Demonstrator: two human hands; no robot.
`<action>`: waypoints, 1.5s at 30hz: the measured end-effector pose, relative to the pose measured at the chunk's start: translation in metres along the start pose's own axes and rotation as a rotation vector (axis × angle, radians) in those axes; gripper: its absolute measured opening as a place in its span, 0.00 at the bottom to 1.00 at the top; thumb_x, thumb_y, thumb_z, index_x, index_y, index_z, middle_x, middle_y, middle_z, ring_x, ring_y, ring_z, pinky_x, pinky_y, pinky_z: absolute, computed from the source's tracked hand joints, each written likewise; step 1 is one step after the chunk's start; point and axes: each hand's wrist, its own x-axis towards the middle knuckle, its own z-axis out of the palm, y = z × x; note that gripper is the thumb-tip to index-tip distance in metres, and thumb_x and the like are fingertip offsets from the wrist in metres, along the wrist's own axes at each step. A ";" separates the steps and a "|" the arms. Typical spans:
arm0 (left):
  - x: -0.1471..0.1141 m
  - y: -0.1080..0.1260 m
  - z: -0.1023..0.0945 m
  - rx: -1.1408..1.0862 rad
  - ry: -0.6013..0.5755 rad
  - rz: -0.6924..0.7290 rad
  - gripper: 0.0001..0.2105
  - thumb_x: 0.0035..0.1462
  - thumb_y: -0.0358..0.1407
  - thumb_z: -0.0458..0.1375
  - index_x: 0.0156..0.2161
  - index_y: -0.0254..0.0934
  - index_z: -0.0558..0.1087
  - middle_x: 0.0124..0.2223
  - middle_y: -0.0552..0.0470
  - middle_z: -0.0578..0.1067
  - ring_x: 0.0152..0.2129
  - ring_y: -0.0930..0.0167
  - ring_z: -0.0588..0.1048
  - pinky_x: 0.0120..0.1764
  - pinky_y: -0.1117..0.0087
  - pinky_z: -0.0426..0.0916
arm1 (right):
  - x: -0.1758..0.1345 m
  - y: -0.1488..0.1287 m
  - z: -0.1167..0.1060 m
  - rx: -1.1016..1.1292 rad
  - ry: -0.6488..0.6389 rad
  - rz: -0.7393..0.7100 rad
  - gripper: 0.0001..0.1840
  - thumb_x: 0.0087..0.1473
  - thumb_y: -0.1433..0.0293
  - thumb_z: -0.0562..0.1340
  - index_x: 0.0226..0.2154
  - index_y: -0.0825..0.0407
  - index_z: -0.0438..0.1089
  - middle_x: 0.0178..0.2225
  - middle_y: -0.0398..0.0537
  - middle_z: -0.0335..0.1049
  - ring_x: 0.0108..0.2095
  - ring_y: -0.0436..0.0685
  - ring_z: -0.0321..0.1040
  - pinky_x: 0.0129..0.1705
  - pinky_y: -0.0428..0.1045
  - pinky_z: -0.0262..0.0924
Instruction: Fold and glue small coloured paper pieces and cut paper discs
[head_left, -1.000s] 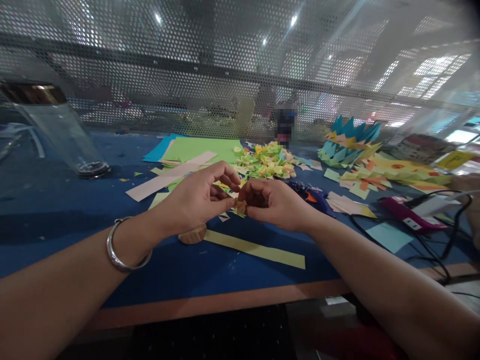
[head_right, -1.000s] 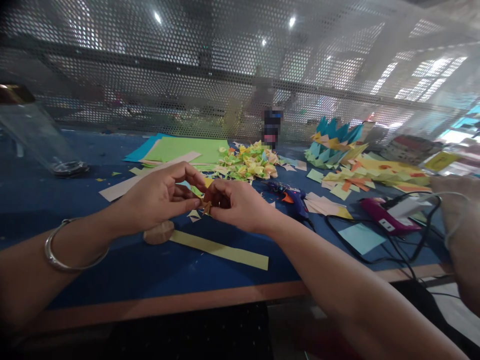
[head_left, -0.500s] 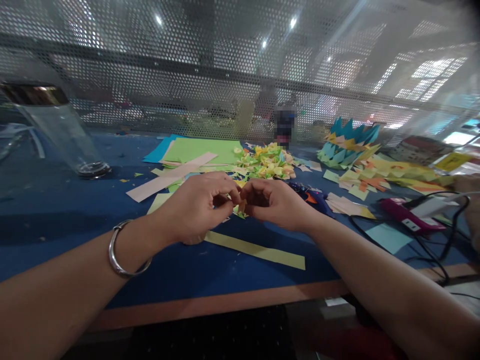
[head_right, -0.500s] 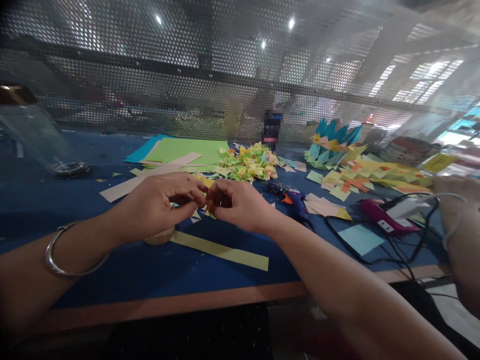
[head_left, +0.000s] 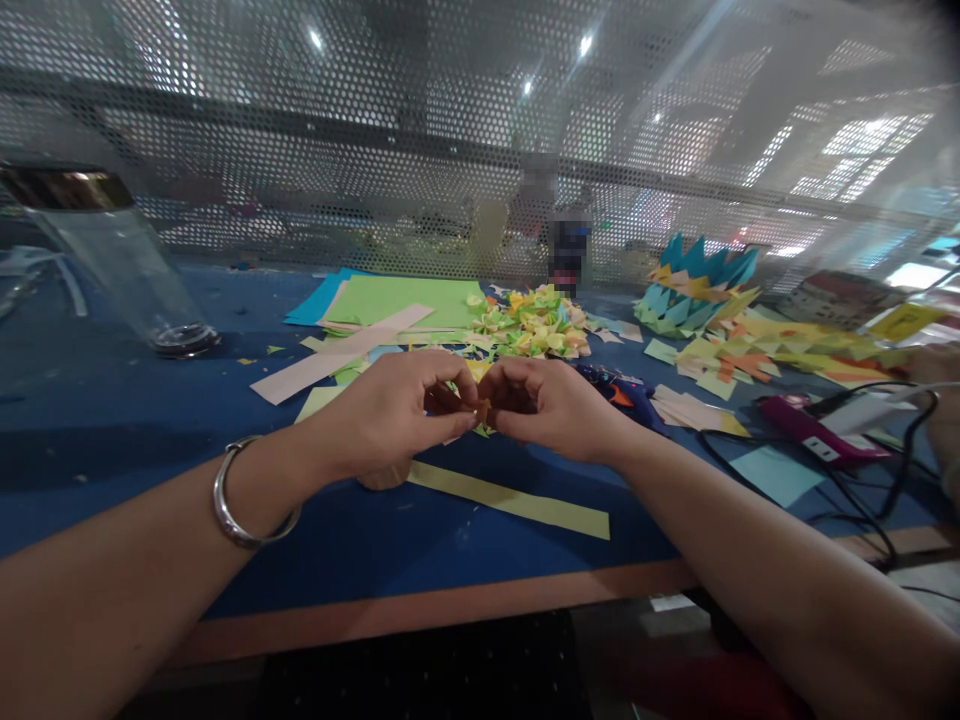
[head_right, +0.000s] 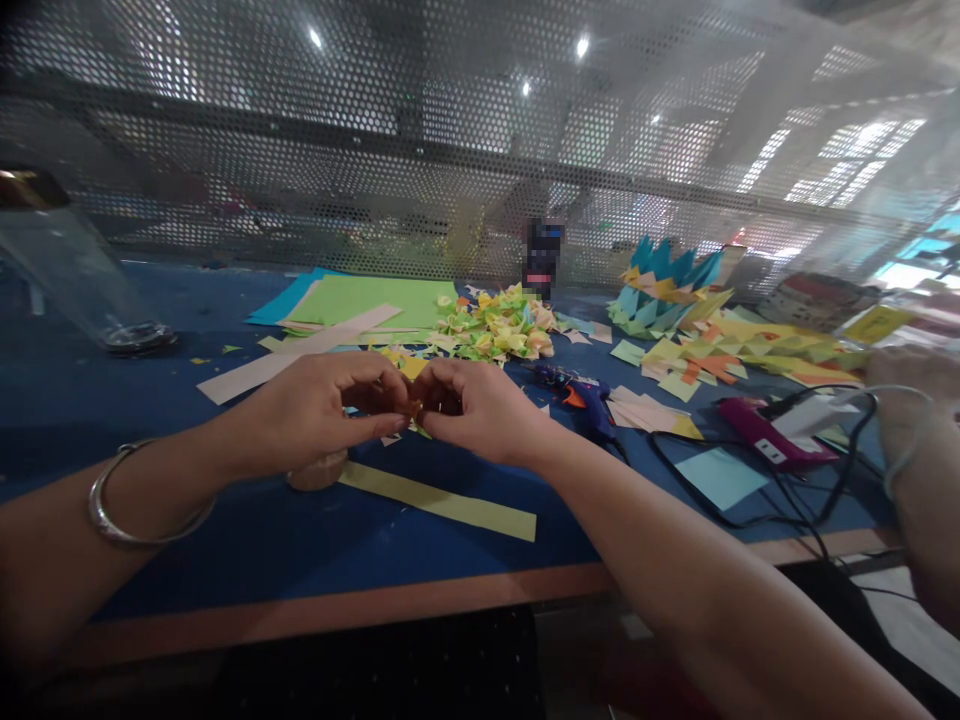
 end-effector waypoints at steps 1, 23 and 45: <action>0.000 -0.001 0.000 -0.011 -0.005 -0.005 0.04 0.58 0.37 0.62 0.37 0.39 0.75 0.36 0.51 0.80 0.33 0.67 0.80 0.40 0.65 0.75 | 0.000 0.000 0.000 -0.003 0.002 -0.002 0.07 0.50 0.76 0.63 0.35 0.53 0.69 0.24 0.38 0.66 0.24 0.47 0.62 0.28 0.46 0.56; 0.007 -0.016 0.021 -0.258 0.123 -0.120 0.06 0.54 0.36 0.64 0.32 0.37 0.72 0.30 0.53 0.76 0.29 0.70 0.78 0.35 0.68 0.72 | 0.000 0.000 0.004 -0.100 0.090 -0.021 0.05 0.51 0.74 0.63 0.34 0.52 0.69 0.25 0.38 0.66 0.25 0.47 0.60 0.28 0.46 0.55; -0.001 -0.002 0.021 0.035 0.238 -0.059 0.01 0.55 0.33 0.60 0.34 0.39 0.72 0.30 0.54 0.76 0.26 0.71 0.74 0.30 0.69 0.67 | -0.001 -0.001 0.005 -0.281 0.260 -0.221 0.05 0.55 0.76 0.63 0.35 0.51 0.73 0.34 0.45 0.68 0.31 0.49 0.63 0.32 0.46 0.59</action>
